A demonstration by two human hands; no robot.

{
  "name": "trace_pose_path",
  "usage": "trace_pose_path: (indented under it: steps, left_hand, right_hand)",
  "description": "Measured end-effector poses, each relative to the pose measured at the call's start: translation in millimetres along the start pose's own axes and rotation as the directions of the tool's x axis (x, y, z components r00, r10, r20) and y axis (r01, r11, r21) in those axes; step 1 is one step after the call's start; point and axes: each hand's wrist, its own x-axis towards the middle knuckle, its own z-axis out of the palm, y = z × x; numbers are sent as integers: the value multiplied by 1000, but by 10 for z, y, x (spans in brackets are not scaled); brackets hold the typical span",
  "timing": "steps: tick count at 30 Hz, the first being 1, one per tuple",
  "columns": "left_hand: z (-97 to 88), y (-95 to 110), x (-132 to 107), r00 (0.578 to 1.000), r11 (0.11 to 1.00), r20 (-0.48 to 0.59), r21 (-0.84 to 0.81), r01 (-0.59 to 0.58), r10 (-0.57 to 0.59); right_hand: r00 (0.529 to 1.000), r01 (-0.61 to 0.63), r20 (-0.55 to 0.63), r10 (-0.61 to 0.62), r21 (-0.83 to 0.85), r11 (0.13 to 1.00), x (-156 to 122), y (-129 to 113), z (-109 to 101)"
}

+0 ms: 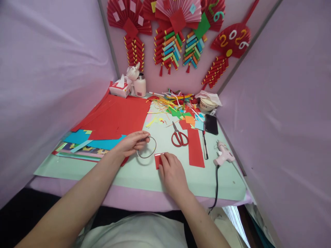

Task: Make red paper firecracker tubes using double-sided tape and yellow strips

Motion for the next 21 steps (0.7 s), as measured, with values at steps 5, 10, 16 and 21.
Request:
trace_pose_path:
  steps: [5,10,16,21]
  left_hand:
    - [0,-9,11,1000,1000,4,13,4,-5]
    - [-7,18,-4,1000,1000,4,10,-14,14]
    - [-15,29,-12,1000,1000,6,12,-26,26]
    - [-25,44,-17,999,999,-7,38,-38,39]
  right_hand:
    - [998,-7,66,13,-94,996,105,-73,17]
    - [991,-35,120,57,-183,983,105,-152,4]
    - [990,-40,120,71,-240,970,112,-179,1]
    - [993,-60,83,78,-204,977,179,-190,36]
